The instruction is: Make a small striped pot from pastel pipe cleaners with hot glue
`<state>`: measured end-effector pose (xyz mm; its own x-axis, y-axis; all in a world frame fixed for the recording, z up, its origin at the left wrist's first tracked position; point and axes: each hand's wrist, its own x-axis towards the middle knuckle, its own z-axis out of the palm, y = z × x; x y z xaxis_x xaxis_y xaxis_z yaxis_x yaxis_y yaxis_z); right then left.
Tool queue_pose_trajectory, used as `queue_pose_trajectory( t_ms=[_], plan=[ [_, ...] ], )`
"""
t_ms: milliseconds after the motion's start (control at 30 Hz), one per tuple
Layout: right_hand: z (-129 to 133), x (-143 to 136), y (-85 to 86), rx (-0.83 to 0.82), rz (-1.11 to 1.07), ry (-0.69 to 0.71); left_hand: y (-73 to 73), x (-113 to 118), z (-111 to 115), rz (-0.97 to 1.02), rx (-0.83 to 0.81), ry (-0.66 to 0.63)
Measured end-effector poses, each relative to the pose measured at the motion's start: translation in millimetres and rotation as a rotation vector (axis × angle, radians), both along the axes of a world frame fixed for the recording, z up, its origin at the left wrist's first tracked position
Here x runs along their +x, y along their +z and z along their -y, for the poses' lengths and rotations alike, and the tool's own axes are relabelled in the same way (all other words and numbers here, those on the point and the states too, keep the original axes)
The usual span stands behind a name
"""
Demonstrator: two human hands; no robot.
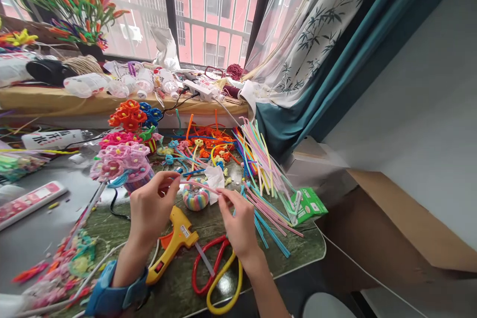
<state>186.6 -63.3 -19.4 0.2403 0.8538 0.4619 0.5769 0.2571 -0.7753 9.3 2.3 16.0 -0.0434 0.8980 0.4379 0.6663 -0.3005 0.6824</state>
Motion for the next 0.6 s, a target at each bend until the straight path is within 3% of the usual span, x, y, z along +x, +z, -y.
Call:
queue_pose_trajectory(
  t_ms=[100,167,267,367,433,600],
  plan=[
    [20,24,-14.4,-0.030,0.141,-0.301,-0.7,-8,-2,0.140,-0.041,-0.178],
    [31,42,-28.4,-0.092,0.331,-0.422,-1.6,-11,-1,0.149,-0.079,-0.286],
    [39,60,-47.0,-0.142,0.530,-0.425,-3.0,-6,9,0.084,-0.107,-0.409],
    [39,64,-53.6,-0.206,0.583,-0.395,-4.9,8,27,-0.065,-0.109,-0.517],
    [37,64,-50.6,-0.241,0.591,-0.371,-7.3,17,38,-0.234,-0.084,-0.563],
    [39,71,-30.4,-0.277,0.415,-0.285,-12.7,37,47,-0.480,0.164,-0.503]
  ],
)
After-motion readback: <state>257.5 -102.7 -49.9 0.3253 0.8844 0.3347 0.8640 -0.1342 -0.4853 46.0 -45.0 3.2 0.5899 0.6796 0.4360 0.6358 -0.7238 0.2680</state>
